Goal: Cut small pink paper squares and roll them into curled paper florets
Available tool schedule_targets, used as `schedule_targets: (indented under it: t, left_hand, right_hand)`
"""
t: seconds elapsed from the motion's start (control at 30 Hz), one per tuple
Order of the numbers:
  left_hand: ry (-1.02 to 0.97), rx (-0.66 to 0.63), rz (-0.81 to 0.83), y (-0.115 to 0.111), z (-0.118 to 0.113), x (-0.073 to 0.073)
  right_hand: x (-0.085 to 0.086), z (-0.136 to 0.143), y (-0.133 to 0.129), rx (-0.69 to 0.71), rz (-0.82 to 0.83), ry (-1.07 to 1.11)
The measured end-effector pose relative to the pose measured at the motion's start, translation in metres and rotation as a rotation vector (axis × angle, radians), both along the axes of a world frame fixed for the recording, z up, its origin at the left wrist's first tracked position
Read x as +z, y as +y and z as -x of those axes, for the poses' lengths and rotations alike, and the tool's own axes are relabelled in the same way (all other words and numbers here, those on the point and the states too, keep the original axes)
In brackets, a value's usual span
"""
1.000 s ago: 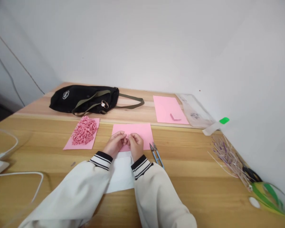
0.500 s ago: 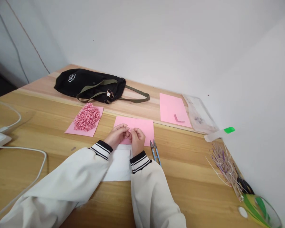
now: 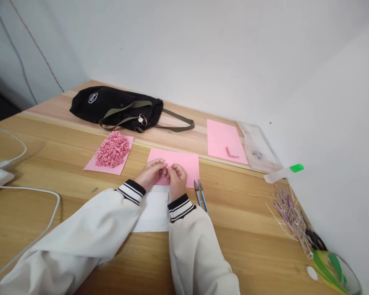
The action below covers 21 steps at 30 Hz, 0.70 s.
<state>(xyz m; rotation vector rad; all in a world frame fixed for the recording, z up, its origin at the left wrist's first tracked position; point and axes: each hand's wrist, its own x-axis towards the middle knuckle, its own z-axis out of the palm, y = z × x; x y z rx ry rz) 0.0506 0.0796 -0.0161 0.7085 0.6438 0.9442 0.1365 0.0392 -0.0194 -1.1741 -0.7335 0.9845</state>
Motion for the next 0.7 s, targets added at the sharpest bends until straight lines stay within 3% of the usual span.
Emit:
schedule_targets:
  t: [0.7]
  left_hand:
    - [0.010,0.037,0.002,0.0012,-0.0008,0.0001]
  right_hand:
    - [0.0013,0.0011,0.0001,0.005,0.018,-0.092]
